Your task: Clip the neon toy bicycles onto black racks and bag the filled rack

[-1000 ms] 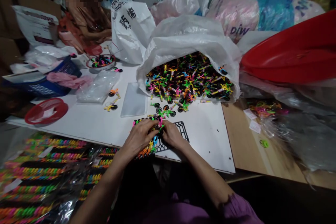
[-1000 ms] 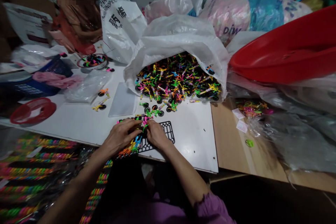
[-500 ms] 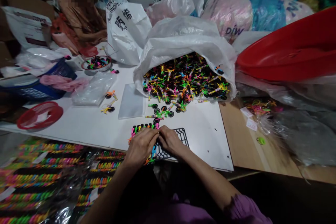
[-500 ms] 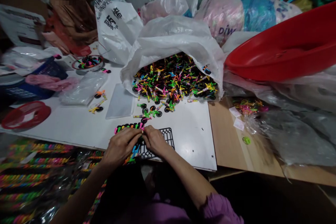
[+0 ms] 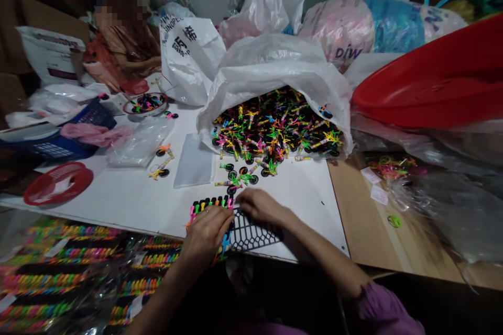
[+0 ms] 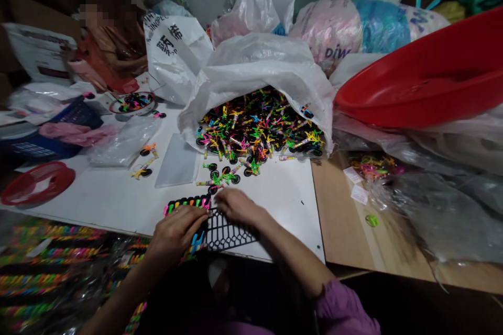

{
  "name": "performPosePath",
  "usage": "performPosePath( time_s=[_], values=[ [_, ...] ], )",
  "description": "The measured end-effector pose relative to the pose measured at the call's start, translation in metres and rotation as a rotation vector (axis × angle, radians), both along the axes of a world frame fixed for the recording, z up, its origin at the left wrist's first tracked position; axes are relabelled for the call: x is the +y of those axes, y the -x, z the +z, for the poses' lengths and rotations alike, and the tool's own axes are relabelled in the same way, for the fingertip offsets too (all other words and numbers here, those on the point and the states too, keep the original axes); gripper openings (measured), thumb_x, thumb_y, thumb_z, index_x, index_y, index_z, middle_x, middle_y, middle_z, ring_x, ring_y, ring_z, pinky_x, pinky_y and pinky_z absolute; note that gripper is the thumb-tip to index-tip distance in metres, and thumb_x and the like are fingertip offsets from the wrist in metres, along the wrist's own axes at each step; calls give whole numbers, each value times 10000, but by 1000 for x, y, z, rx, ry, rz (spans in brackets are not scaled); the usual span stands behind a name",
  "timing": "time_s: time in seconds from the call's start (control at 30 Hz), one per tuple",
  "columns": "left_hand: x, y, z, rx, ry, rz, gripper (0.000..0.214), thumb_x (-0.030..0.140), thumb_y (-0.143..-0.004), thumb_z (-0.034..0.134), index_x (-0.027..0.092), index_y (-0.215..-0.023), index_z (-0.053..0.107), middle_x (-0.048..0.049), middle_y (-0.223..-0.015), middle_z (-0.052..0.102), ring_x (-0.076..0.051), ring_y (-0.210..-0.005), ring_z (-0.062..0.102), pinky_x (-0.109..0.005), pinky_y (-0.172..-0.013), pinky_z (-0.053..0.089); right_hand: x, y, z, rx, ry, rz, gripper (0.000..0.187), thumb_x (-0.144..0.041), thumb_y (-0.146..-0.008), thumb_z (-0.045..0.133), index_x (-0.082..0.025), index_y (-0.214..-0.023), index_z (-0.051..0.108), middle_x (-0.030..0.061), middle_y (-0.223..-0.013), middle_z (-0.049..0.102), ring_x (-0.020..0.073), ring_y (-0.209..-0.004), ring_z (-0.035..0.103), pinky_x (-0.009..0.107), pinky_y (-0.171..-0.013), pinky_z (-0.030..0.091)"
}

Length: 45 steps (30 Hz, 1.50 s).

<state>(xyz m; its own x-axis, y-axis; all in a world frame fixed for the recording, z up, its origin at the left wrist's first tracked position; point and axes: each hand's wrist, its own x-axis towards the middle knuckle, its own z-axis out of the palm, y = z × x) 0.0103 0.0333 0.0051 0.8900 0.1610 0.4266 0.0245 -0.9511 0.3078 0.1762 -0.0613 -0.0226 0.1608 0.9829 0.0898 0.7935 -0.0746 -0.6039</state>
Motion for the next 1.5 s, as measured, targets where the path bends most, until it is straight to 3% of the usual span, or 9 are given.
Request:
performPosePath(
  time_s=[0.13,0.3,0.5,0.63,0.73,0.83,1.07,1.2,1.5],
  values=[
    [0,3,0,-3,19,8,109,195,-868,508,178,-932,595,-23,-861,657,-144,-830,595,-281,-790,454,27,-51,13,-341,92,-189,209,-54,-822,448,-136,-945,597,118,-1004,559,211,-883,535,279,-709,410],
    [3,6,1,14,51,7,102,221,-873,502,185,-904,594,-15,-828,654,-137,-791,600,-263,-748,459,23,-59,3,-484,168,-138,147,-75,-796,489,-128,-859,611,130,-941,574,234,-893,527,290,-709,399],
    [22,-9,1,10,17,76,155,279,-874,496,176,-846,609,-24,-789,648,-151,-745,603,-268,-696,451,-21,-45,-4,-193,58,-464,143,-280,-845,513,-187,-929,581,39,-867,607,164,-754,536,244,-607,344],
    [33,-22,2,25,8,119,182,288,-878,478,178,-824,612,-24,-765,642,-157,-729,600,-270,-678,448,-23,-32,-4,250,49,-532,134,-288,-742,603,-164,-717,559,-33,-621,531,104,-572,465,206,-519,288],
    [34,-26,3,40,-8,148,199,297,-881,466,178,-825,615,-32,-776,645,-168,-742,598,-282,-688,452,-22,-10,5,551,-102,-519,206,-337,-704,610,-168,-666,498,-70,-544,428,83,-498,389,196,-476,267],
    [29,-23,10,61,-42,158,190,278,-881,463,171,-850,618,-48,-818,648,-182,-792,593,-304,-731,455,-25,20,9,569,-220,-513,223,-368,-699,620,-177,-703,505,-56,-598,479,98,-548,433,205,-519,320],
    [-9,18,20,31,-84,112,167,213,-879,459,169,-987,578,-51,-917,640,-185,-878,567,-330,-805,437,-21,76,-31,538,-140,-526,107,-256,-807,498,-178,-847,560,21,-781,596,146,-694,541,243,-651,420],
    [-28,31,2,39,-92,113,190,182,-872,453,152,-1030,555,-64,-944,639,-195,-904,567,-345,-836,433,-22,83,-39,334,-186,-404,92,-130,-763,472,-180,-804,538,42,-818,563,165,-747,522,250,-668,413],
    [-30,22,-3,-47,-132,144,179,229,-895,444,175,-968,599,-47,-873,667,-183,-836,601,-333,-790,454,-19,76,-16,-18,130,-193,143,-123,-822,428,-148,-921,527,72,-888,533,170,-745,513,262,-665,397]
  ],
)
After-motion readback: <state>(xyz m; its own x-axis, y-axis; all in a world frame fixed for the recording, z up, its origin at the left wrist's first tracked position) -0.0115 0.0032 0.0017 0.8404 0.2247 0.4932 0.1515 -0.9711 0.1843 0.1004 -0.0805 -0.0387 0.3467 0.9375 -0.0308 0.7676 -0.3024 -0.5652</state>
